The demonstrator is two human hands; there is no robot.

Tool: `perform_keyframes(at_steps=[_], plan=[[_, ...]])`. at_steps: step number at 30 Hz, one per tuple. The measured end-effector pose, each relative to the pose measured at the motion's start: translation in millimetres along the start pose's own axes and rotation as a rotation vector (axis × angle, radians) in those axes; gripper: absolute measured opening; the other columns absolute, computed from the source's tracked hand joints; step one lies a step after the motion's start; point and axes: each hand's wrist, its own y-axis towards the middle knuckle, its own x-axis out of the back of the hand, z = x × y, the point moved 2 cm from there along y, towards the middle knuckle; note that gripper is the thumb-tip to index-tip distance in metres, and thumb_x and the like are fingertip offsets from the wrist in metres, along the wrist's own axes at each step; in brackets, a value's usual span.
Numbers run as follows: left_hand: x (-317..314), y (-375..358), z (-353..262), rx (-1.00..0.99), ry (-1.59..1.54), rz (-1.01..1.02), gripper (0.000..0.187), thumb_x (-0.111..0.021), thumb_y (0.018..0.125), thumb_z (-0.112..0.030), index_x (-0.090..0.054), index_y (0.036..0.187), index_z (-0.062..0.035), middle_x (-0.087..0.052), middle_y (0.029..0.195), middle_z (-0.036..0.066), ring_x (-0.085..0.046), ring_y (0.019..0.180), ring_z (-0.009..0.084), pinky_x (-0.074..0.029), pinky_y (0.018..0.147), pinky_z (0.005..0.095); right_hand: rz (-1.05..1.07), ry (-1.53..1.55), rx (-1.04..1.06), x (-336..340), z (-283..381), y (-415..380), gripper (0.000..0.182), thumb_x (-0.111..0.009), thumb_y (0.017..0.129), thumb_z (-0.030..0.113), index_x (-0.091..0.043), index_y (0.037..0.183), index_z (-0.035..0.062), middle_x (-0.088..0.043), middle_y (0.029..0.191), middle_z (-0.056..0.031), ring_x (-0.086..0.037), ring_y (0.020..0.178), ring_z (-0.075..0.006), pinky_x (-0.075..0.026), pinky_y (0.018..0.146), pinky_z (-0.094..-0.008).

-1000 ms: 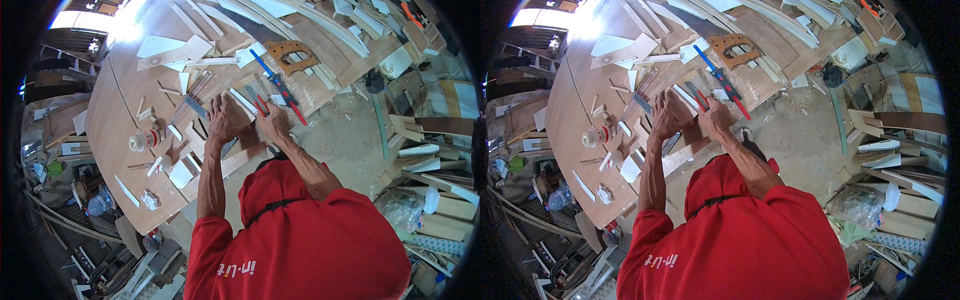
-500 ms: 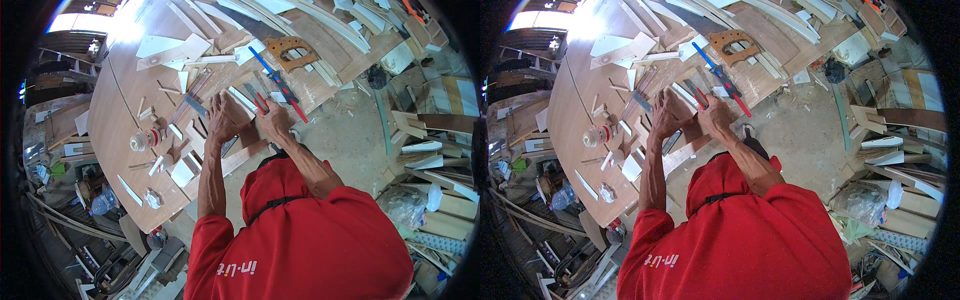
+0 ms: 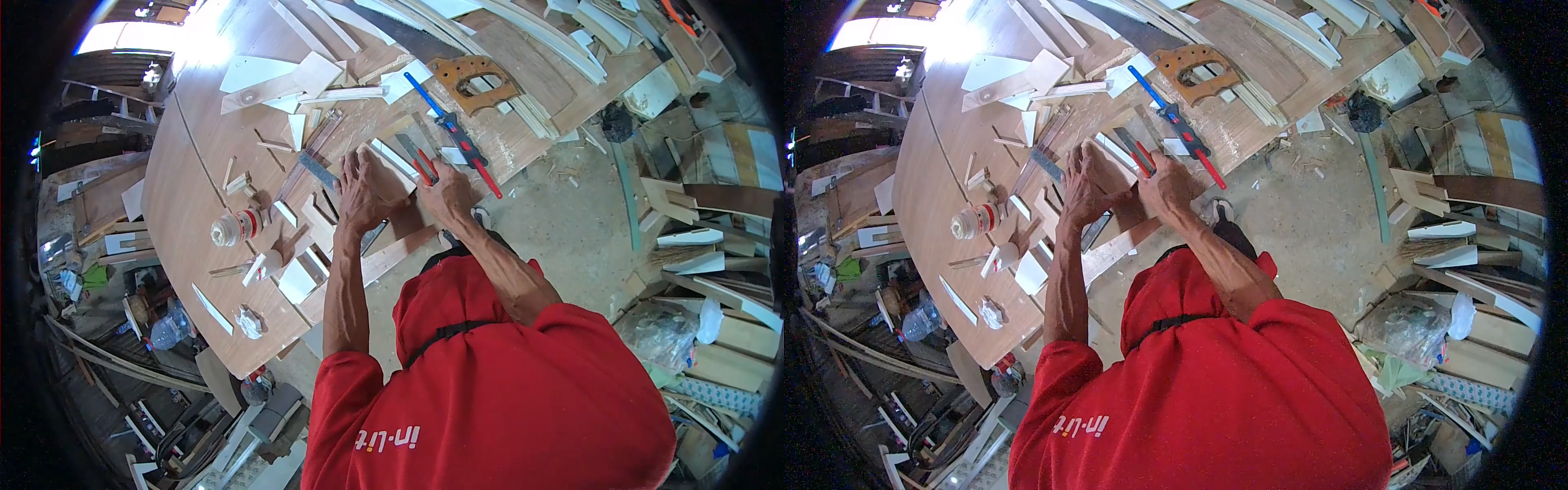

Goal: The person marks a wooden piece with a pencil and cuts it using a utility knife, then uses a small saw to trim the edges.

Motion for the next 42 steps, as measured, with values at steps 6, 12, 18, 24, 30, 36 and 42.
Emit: perform_keyframes(at_steps=[6, 12, 18, 24, 30, 36, 42], plan=[[-1, 0, 0, -0.02, 0.003, -0.027, 0.127, -0.087, 0.049, -0.051, -0.023, 0.146, 0.002, -0.02, 0.15, 0.025, -0.015, 0.142, 0.0428, -0.019, 0.11, 0.0618, 0.039, 0.007, 0.038, 2, -1, 0, 0.027, -0.065, 0.081, 0.024, -0.059, 0.093, 0.0007, -0.065, 0.085, -0.0226, -0.065, 0.081, -0.0401, -0.05, 0.072, -0.0466], [3, 0, -5, -0.017, -0.008, -0.016, 0.127, -0.088, 0.049, -0.049, -0.022, 0.146, 0.0021, -0.021, 0.15, 0.025, -0.017, 0.141, 0.0426, -0.02, 0.109, 0.0616, 0.097, 0.122, 0.15, 7, -8, 1, 0.029, -0.056, 0.086, 0.021, -0.051, 0.103, -0.0017, -0.061, 0.081, -0.028, -0.063, 0.082, -0.0429, -0.047, 0.073, -0.0496], [0, -1, 0, -0.026, 0.0, -0.017, 0.127, -0.088, 0.05, -0.047, -0.021, 0.146, 0.002, -0.022, 0.15, 0.024, -0.016, 0.141, 0.042, -0.019, 0.111, 0.0587, 0.223, 0.045, 0.12, 18, -2, 1, 0.029, -0.052, 0.089, 0.019, -0.046, 0.109, -0.0015, -0.061, 0.088, -0.0308, -0.062, 0.085, -0.0446, -0.047, 0.074, -0.0504], [5, 0, -6, -0.016, -0.02, 0.015, 0.127, -0.088, 0.05, -0.046, -0.02, 0.147, 0.0015, -0.021, 0.151, 0.023, -0.016, 0.142, 0.0409, -0.02, 0.111, 0.0576, 0.212, 0.054, 0.187, 29, 7, -4, 0.045, -0.049, 0.09, 0.016, -0.042, 0.131, -0.0026, -0.058, 0.106, -0.0318, -0.059, 0.097, -0.0451, -0.047, 0.083, -0.0495], [2, 0, -5, -0.024, 0.022, -0.047, 0.123, -0.088, 0.05, -0.043, -0.022, 0.145, 0.0005, -0.025, 0.147, 0.022, -0.021, 0.139, 0.0404, -0.024, 0.108, 0.059, 0.301, -0.116, 0.366, 28, 14, -6, 0.059, -0.049, 0.087, 0.008, -0.035, 0.143, 0.0024, -0.062, 0.106, -0.0276, -0.062, 0.096, -0.0398, -0.049, 0.084, -0.0467], [6, -1, -8, -0.034, 0.023, -0.041, 0.122, -0.089, 0.05, -0.04, -0.023, 0.145, -0.0008, -0.025, 0.146, 0.021, -0.023, 0.138, 0.0396, -0.026, 0.107, 0.058, 0.375, -0.185, 0.338, 20, 21, -5, 0.056, -0.05, 0.087, 0.008, -0.039, 0.142, 0.0084, -0.063, 0.093, -0.0226, -0.063, 0.082, -0.0372, -0.051, 0.077, -0.0445], [7, -1, -9, -0.019, 0.0, -0.023, 0.123, -0.089, 0.049, -0.04, -0.022, 0.145, -0.0025, -0.023, 0.148, 0.021, -0.021, 0.139, 0.0396, -0.026, 0.106, 0.0594, 0.419, -0.296, 0.362, 15, 23, -4, 0.063, -0.055, 0.085, 0.01, -0.035, 0.144, 0.0075, -0.065, 0.098, -0.0223, -0.066, 0.087, -0.0361, -0.055, 0.074, -0.0428]])
